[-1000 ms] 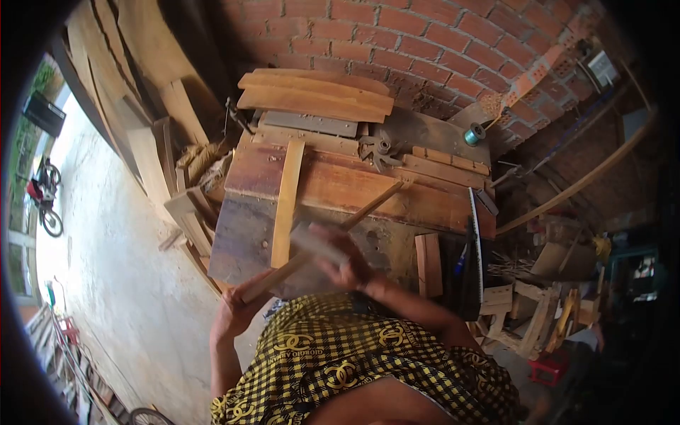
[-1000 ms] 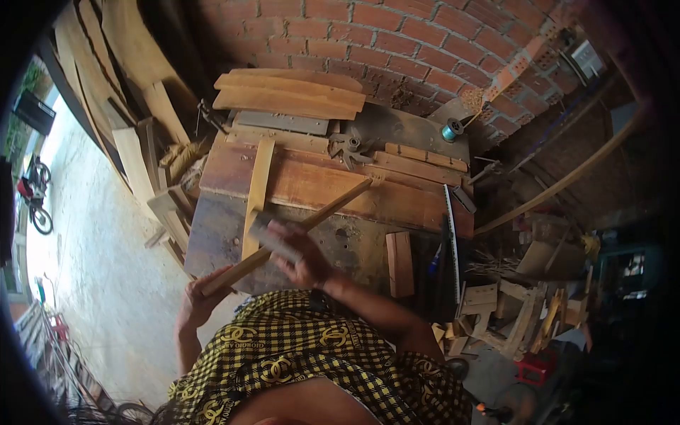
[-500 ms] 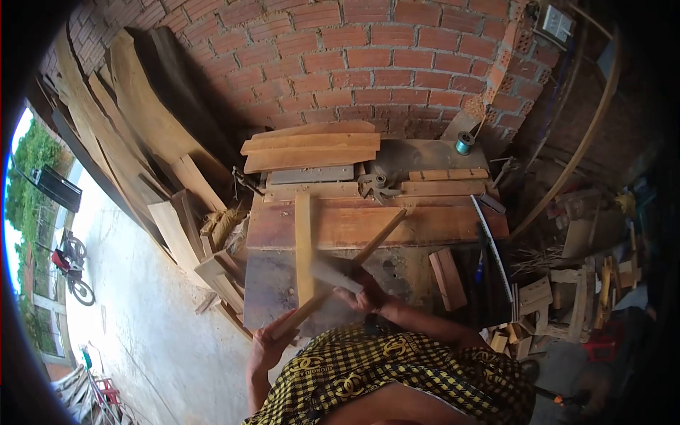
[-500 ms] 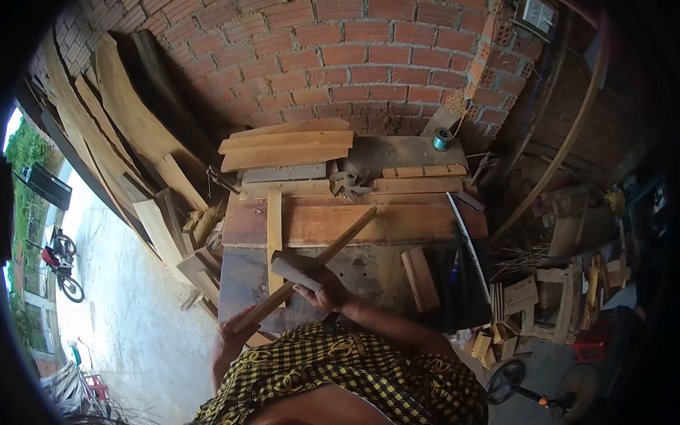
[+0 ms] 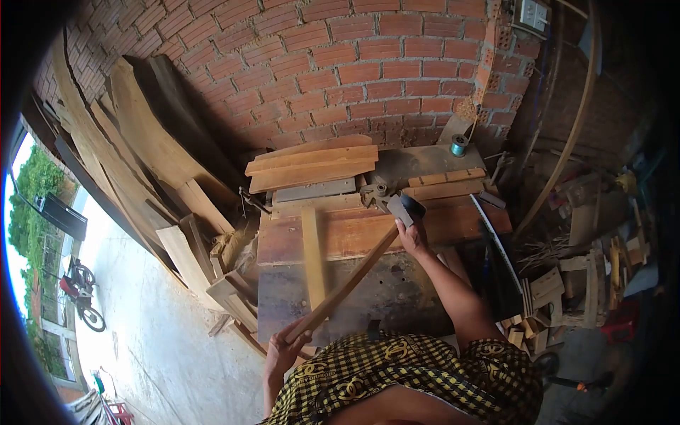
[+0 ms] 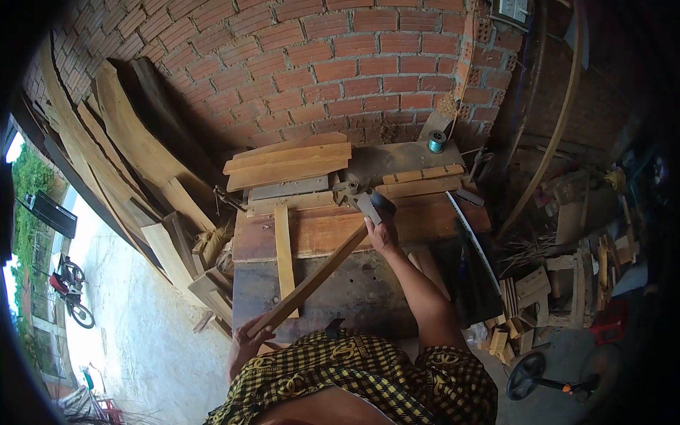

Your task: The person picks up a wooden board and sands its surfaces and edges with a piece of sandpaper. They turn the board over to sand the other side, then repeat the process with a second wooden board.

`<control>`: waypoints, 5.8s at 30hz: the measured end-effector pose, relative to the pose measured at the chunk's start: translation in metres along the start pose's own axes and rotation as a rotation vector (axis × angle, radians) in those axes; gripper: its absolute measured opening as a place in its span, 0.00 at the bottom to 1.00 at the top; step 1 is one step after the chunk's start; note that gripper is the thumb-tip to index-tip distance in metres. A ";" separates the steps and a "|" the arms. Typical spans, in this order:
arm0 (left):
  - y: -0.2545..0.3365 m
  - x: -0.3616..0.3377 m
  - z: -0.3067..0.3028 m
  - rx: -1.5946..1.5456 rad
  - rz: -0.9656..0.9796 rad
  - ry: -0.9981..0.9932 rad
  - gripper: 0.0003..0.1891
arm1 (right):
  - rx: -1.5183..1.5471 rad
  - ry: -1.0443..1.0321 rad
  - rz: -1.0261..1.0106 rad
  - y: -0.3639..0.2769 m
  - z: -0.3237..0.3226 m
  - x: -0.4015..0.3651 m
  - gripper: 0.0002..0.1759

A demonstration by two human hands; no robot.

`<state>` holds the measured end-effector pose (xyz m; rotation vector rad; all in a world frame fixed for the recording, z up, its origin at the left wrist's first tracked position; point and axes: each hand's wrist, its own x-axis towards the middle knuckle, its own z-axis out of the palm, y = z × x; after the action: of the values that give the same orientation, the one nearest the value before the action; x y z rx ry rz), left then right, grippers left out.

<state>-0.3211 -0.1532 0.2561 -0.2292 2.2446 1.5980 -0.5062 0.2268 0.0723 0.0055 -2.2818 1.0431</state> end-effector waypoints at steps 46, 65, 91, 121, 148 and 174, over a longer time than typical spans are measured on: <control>-0.080 0.032 0.076 -0.659 -0.250 0.100 0.28 | 0.157 -0.426 0.222 -0.029 -0.053 -0.083 0.20; -0.050 0.010 0.082 -0.462 0.014 0.098 0.36 | -0.141 -0.364 0.247 0.034 -0.084 -0.060 0.25; -0.122 -0.054 0.071 0.266 0.253 0.362 0.34 | 0.193 -0.510 -0.071 -0.041 -0.012 -0.074 0.21; -0.083 -0.045 0.085 0.094 0.225 0.529 0.48 | 0.300 -0.696 -0.269 -0.115 0.005 -0.101 0.17; -0.034 -0.041 0.069 0.054 0.362 0.570 0.52 | 0.550 -0.937 -0.559 -0.204 -0.057 -0.093 0.19; -0.082 -0.029 0.069 0.077 0.263 0.535 0.46 | 0.337 -0.698 -0.225 -0.093 0.013 -0.083 0.17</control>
<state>-0.2522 -0.1190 0.1760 -0.3941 2.8357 1.7311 -0.4236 0.1337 0.0844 0.8663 -2.5670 1.4451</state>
